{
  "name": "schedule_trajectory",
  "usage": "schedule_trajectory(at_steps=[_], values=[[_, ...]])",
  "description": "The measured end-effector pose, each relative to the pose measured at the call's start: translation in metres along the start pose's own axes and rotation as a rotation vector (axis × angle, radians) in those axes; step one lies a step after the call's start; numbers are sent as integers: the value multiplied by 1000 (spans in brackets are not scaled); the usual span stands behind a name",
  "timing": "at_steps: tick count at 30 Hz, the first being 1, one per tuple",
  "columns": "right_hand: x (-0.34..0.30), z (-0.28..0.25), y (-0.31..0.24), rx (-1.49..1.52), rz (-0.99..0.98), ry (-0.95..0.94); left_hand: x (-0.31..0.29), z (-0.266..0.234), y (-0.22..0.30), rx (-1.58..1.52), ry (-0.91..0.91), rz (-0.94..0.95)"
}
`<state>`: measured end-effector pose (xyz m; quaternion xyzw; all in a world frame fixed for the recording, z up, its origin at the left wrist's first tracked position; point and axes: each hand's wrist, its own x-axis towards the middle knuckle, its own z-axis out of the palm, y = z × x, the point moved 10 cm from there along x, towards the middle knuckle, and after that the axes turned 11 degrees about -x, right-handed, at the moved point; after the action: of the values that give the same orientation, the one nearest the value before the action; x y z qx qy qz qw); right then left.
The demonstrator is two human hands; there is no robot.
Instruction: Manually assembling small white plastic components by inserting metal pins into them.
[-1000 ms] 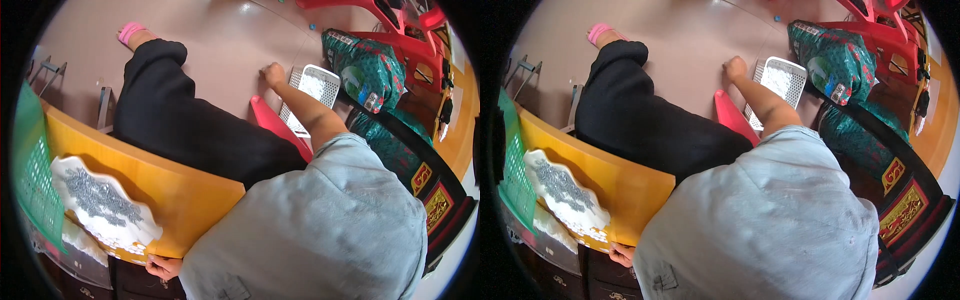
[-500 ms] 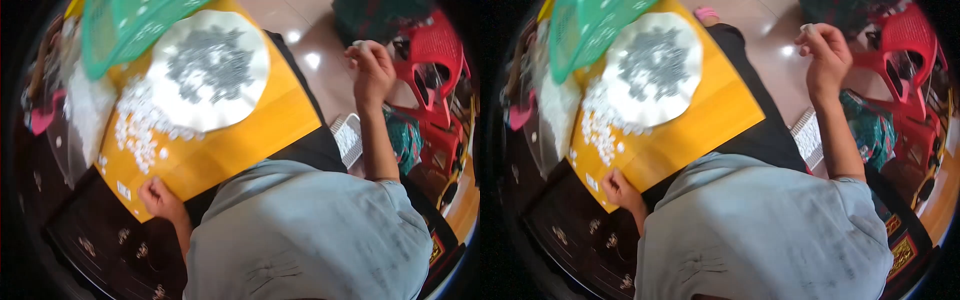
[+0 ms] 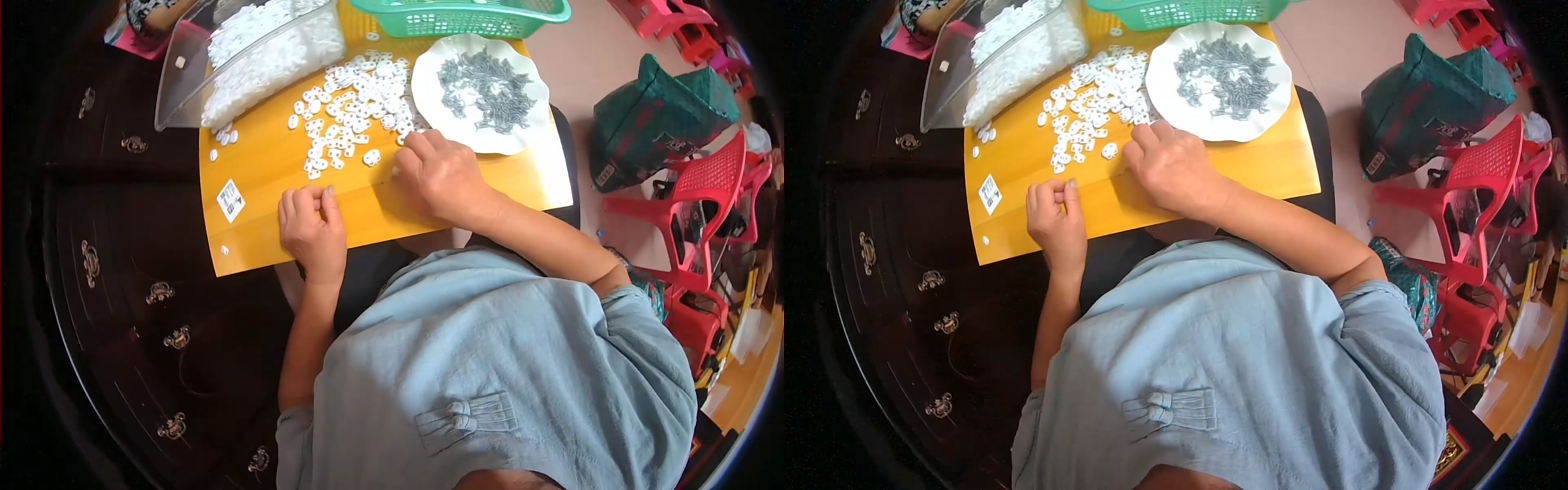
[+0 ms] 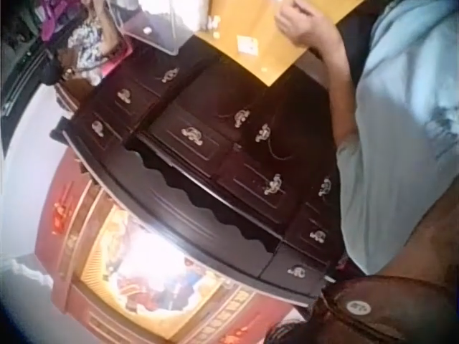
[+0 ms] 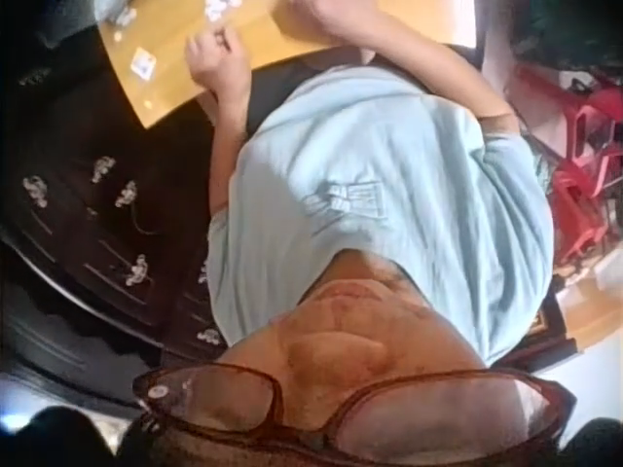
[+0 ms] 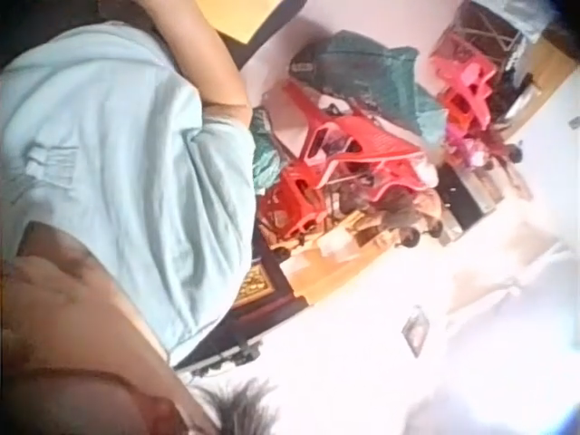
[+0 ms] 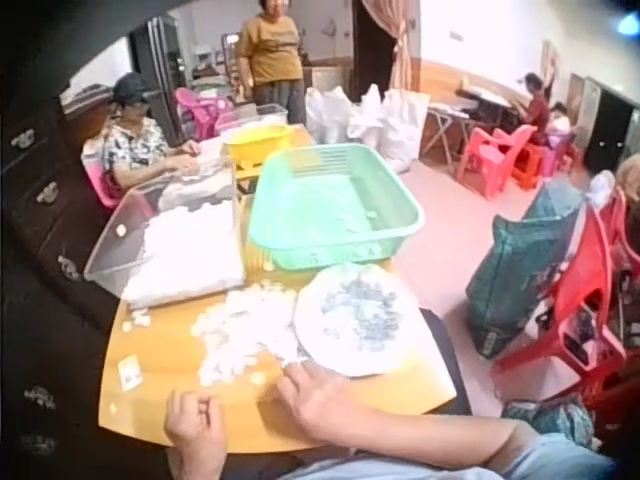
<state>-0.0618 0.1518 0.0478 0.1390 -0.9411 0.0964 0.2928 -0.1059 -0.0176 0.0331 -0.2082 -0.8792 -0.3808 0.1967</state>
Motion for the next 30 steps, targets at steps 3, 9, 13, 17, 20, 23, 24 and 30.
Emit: schedule_trajectory(at_steps=[3,9,13,17,20,23,24,30], values=[[0,-9,9,66,81,31,-1,-4,0,13,9,17],[-29,6,39,1333,756,-224,-2,-8,-2,-22,31,37],[-31,3,38,1478,850,-219,-5,-13,-4,-314,13,-68],[-27,6,38,1468,845,-211,1,-4,28,-633,-83,-54],[-23,10,35,1481,842,-232,5,5,45,-768,-169,-73],[-22,17,28,1528,837,-310,8,7,58,-735,-212,-36],[-22,21,23,1553,832,-358,8,7,67,-684,-225,43],[-37,34,2,1639,911,-513,-9,15,67,-729,-295,103]])
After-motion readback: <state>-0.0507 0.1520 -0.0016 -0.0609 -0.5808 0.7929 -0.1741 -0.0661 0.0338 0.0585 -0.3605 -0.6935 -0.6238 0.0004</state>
